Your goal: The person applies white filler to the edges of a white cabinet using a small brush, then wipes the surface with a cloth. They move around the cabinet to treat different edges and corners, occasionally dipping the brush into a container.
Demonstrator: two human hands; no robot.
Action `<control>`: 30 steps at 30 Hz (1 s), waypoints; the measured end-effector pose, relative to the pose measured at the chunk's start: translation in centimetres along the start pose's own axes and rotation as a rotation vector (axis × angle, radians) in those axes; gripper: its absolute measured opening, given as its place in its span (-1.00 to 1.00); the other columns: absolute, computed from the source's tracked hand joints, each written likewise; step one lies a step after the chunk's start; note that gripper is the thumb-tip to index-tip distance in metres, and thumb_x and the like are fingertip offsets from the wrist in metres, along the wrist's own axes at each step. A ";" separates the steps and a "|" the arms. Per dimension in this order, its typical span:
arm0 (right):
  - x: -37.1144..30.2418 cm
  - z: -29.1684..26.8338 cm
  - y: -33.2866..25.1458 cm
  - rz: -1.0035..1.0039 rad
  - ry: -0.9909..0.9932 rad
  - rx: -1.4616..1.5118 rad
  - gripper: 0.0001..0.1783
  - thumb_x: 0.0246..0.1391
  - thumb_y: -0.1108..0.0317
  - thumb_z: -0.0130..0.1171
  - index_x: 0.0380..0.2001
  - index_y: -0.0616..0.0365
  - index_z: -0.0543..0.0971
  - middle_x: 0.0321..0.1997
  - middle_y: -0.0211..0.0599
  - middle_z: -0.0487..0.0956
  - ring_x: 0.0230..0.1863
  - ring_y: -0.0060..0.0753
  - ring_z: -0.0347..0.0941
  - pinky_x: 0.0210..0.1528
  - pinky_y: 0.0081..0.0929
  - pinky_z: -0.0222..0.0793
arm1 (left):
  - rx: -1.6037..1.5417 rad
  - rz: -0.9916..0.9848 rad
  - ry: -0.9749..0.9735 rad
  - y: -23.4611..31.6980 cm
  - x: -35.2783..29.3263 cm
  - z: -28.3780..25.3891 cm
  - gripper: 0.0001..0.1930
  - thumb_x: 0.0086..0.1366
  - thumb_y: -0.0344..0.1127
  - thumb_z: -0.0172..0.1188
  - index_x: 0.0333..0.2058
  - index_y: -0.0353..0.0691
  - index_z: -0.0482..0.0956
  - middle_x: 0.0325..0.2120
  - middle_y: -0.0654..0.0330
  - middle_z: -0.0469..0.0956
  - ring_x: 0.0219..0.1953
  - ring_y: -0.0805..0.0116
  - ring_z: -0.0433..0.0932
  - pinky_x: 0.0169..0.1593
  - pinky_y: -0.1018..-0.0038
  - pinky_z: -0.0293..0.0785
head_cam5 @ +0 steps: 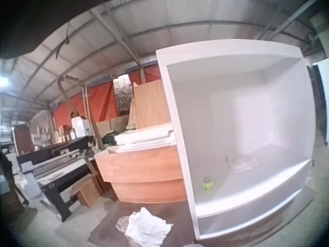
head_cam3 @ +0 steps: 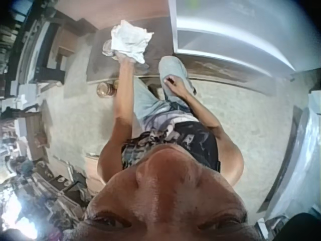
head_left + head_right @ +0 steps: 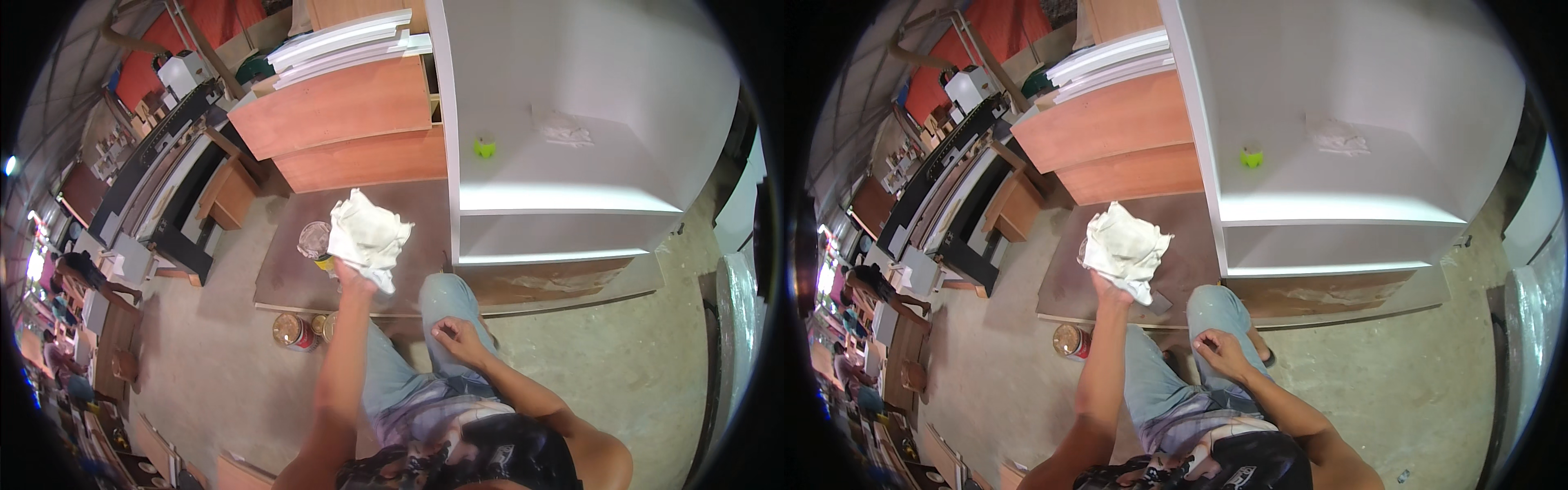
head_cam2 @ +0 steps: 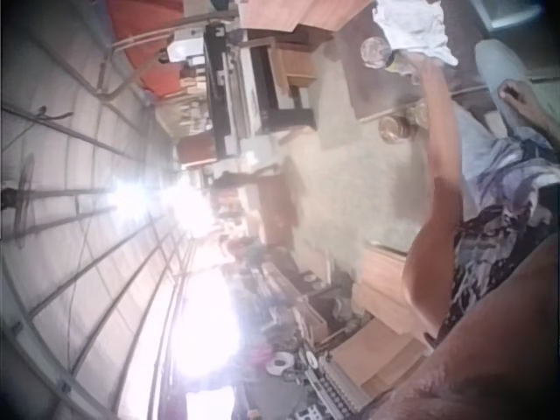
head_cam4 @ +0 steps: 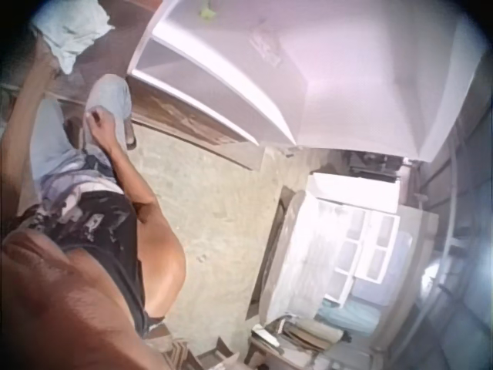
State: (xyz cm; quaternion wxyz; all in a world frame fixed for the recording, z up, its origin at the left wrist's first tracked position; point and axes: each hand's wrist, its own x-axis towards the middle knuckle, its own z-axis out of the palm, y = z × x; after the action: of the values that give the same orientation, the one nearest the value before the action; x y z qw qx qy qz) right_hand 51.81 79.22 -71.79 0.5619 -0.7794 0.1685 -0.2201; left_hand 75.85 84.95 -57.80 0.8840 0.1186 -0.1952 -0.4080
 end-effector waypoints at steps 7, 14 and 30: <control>-0.7 -2.7 4.3 0.085 0.063 -0.331 -0.70 0.12 0.13 0.16 -0.34 0.18 0.61 -0.40 -0.15 0.60 -0.36 -0.15 0.56 -0.27 -0.28 0.45 | 0.562 0.313 0.078 -5.5 7.7 8.8 -0.72 0.44 -0.29 0.04 0.02 -0.32 0.46 -0.36 0.14 0.53 -0.35 0.37 0.52 -0.36 0.52 0.47; -4.9 -7.2 5.8 0.130 0.336 -0.481 -0.74 0.06 0.16 0.21 -0.38 0.15 0.62 -0.38 -0.12 0.62 -0.30 -0.03 0.55 -0.21 -0.20 0.44 | 1.072 1.097 -0.125 -4.9 17.6 21.3 -0.68 0.46 -0.21 0.01 -0.07 -0.42 0.47 -0.21 0.02 0.44 -0.14 0.18 0.44 -0.03 0.31 0.36; -7.2 -9.9 7.5 0.271 0.490 -0.541 -0.79 0.04 0.22 0.23 -0.43 0.15 0.62 -0.42 -0.11 0.61 -0.29 0.02 0.52 -0.20 -0.17 0.40 | 1.352 1.000 -0.047 -13.2 12.5 0.4 -0.72 0.33 -0.30 0.25 -0.12 -0.41 0.51 -0.30 0.16 0.58 -0.28 0.44 0.52 -0.14 0.45 0.46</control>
State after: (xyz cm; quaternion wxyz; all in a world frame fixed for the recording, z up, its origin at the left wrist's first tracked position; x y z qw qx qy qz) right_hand 40.31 72.59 -77.36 0.3029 -0.7945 0.4511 -0.2712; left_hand 74.11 66.86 -59.19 0.6950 0.5134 -0.4456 0.2342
